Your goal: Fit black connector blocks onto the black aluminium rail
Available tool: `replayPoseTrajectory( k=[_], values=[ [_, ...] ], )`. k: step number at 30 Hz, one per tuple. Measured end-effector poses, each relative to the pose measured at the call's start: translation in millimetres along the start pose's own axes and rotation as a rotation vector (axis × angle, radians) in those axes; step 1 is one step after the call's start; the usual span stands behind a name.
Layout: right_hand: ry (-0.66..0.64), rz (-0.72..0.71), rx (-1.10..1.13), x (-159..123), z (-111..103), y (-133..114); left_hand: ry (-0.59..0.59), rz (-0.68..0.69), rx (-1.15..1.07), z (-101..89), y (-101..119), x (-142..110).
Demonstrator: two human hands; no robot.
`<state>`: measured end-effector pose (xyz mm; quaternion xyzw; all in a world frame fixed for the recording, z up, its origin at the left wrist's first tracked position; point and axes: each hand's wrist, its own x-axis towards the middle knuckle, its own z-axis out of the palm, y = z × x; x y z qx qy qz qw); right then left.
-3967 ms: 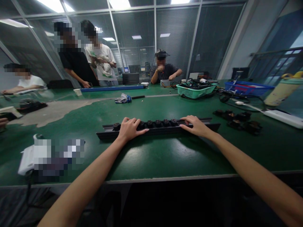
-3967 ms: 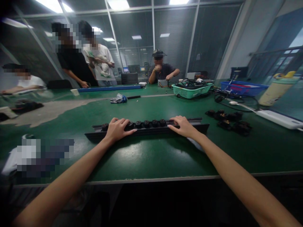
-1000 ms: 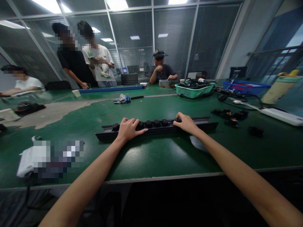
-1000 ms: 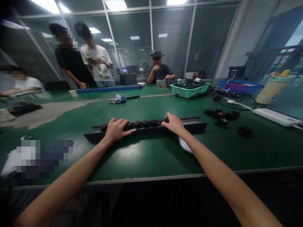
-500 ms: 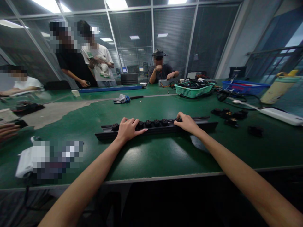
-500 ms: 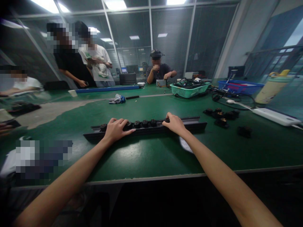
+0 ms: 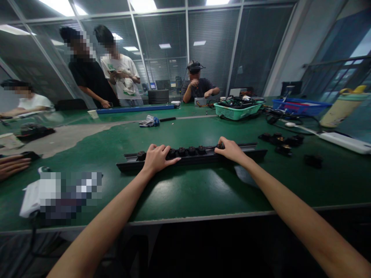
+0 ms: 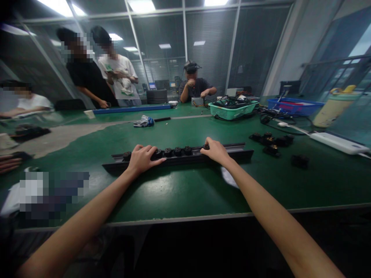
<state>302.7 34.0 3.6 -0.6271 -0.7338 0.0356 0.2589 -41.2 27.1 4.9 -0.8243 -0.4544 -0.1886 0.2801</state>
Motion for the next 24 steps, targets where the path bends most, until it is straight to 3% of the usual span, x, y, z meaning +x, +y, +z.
replayPoseTrajectory(
  k=[24],
  values=[
    [-0.060, -0.002, 0.065, 5, -4, 16, 0.004, 0.000, -0.007, 0.3, 0, 0]
  ],
)
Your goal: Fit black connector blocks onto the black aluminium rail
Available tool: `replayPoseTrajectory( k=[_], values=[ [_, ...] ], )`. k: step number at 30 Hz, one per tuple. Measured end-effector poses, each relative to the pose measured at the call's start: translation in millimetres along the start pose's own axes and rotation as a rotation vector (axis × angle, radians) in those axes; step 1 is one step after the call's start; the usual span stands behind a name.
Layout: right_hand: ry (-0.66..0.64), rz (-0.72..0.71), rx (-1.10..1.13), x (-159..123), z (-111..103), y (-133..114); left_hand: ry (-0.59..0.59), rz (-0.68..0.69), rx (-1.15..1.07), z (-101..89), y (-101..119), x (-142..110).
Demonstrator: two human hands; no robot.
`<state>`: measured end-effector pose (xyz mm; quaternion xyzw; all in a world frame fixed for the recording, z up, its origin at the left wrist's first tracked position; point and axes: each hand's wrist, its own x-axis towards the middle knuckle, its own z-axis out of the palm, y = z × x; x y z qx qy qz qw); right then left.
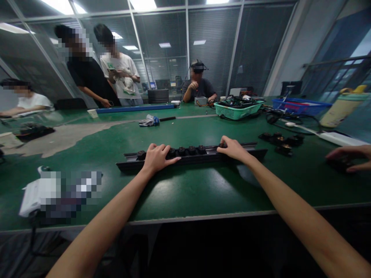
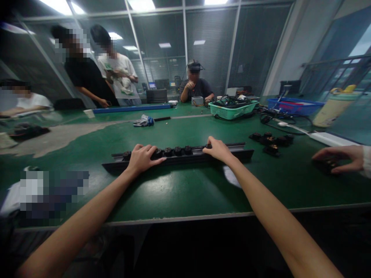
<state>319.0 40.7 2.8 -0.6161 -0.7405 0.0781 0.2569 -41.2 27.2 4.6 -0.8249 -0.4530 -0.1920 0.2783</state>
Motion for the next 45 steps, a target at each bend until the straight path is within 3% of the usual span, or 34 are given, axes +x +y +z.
replayPoseTrajectory(
  k=[16, 45],
  values=[
    [0.012, 0.025, -0.041, -1, -3, 5, 0.012, 0.018, 0.035, 1.5, -1, -1],
    [0.000, -0.079, -0.047, -3, -11, 13, 0.001, -0.005, -0.016, -0.7, -1, -1]
  ],
)
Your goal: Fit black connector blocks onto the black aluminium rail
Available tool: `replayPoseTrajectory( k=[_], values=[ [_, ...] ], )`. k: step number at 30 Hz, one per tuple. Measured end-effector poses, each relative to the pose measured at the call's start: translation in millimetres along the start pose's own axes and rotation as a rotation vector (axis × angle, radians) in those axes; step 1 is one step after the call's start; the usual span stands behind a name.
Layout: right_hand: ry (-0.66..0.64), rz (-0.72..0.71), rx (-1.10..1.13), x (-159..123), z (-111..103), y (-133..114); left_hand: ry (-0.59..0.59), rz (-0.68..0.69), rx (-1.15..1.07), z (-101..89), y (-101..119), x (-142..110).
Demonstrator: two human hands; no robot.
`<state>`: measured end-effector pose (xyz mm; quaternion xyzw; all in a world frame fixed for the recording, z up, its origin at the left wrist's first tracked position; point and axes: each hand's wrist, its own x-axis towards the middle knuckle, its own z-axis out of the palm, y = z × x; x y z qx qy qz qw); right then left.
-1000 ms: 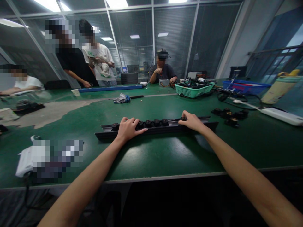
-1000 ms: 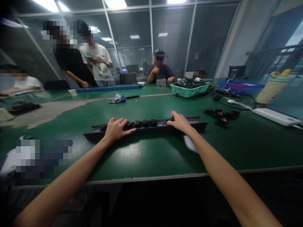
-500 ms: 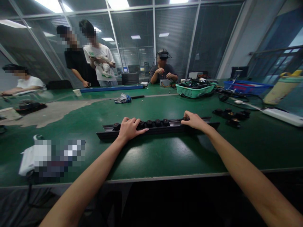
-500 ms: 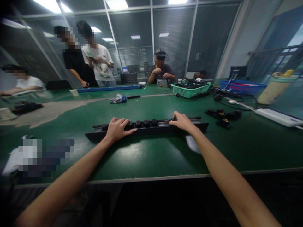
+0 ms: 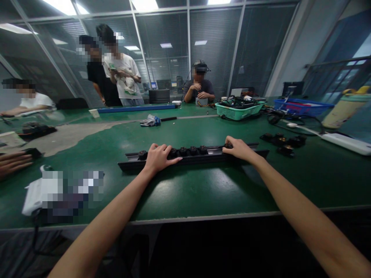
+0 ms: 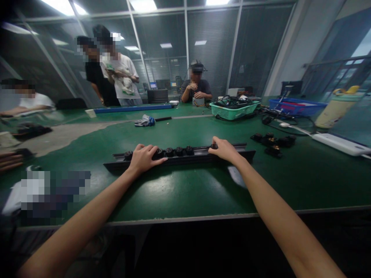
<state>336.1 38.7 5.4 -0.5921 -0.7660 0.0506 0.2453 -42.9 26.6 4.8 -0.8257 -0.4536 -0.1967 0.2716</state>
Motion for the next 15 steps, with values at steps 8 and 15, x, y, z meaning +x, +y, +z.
replayPoseTrajectory(
  k=[8, 15],
  values=[
    [-0.018, 0.020, -0.024, 0.7, -0.1, 6.7, -0.006, -0.002, 0.014, 0.0, 0.5, -0.2],
    [-0.111, -0.011, -0.085, 6.9, -6.5, 5.2, -0.009, 0.002, 0.003, -0.5, -0.7, -0.6]
  ],
)
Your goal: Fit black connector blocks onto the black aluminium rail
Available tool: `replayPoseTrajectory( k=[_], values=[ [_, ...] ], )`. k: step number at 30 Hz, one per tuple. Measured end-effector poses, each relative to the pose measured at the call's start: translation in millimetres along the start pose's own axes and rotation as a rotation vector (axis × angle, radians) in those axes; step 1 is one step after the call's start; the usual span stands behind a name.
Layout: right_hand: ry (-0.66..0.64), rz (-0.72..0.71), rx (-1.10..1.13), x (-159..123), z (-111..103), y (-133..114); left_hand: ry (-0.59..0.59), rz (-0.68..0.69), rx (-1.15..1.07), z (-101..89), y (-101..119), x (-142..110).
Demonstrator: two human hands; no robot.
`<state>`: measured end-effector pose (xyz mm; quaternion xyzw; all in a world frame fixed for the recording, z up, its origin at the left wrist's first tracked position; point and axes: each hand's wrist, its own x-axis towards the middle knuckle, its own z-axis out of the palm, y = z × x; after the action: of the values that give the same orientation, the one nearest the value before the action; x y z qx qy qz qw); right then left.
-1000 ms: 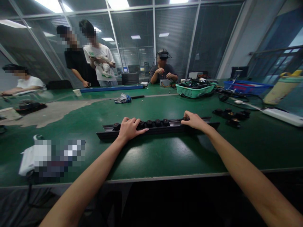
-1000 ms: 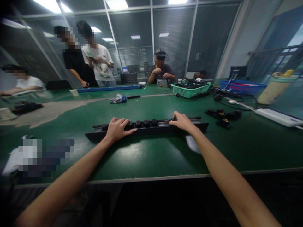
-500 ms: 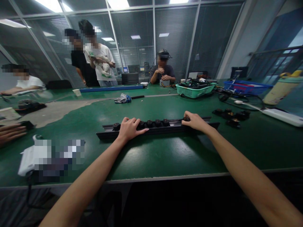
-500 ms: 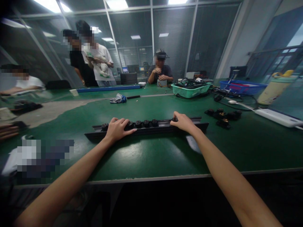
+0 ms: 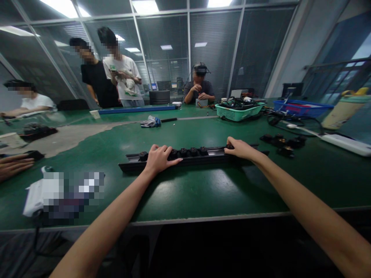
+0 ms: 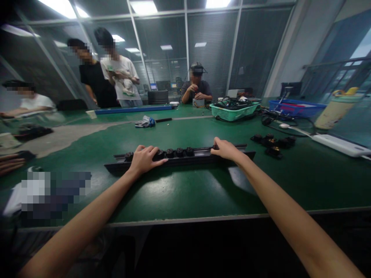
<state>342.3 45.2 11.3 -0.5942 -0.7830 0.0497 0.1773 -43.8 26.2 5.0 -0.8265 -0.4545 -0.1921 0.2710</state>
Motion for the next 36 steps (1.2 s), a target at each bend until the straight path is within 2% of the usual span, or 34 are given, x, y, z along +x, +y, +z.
replayPoseTrajectory(
  k=[2, 7, 10, 17, 26, 36],
  values=[
    [0.012, -0.014, 0.010, -1, 1, 1, 0.000, -0.001, -0.002, -0.3, 0, 0],
    [0.178, -0.011, 0.094, -12, 15, 2, -0.001, -0.001, -0.001, -1.3, 0, -1],
    [0.222, -0.020, 0.099, -15, 19, 2, 0.000, -0.006, -0.002, -1.1, 0, -1],
    [0.193, -0.030, 0.104, -17, 11, 0, 0.000, 0.006, 0.012, -0.1, 0, 1],
    [0.192, 0.035, 0.071, -18, 7, 11, -0.005, 0.000, 0.022, -0.7, 1, 1],
    [0.133, 0.065, 0.063, -18, 0, 14, -0.001, 0.007, 0.030, -0.6, 1, 1]
  ],
)
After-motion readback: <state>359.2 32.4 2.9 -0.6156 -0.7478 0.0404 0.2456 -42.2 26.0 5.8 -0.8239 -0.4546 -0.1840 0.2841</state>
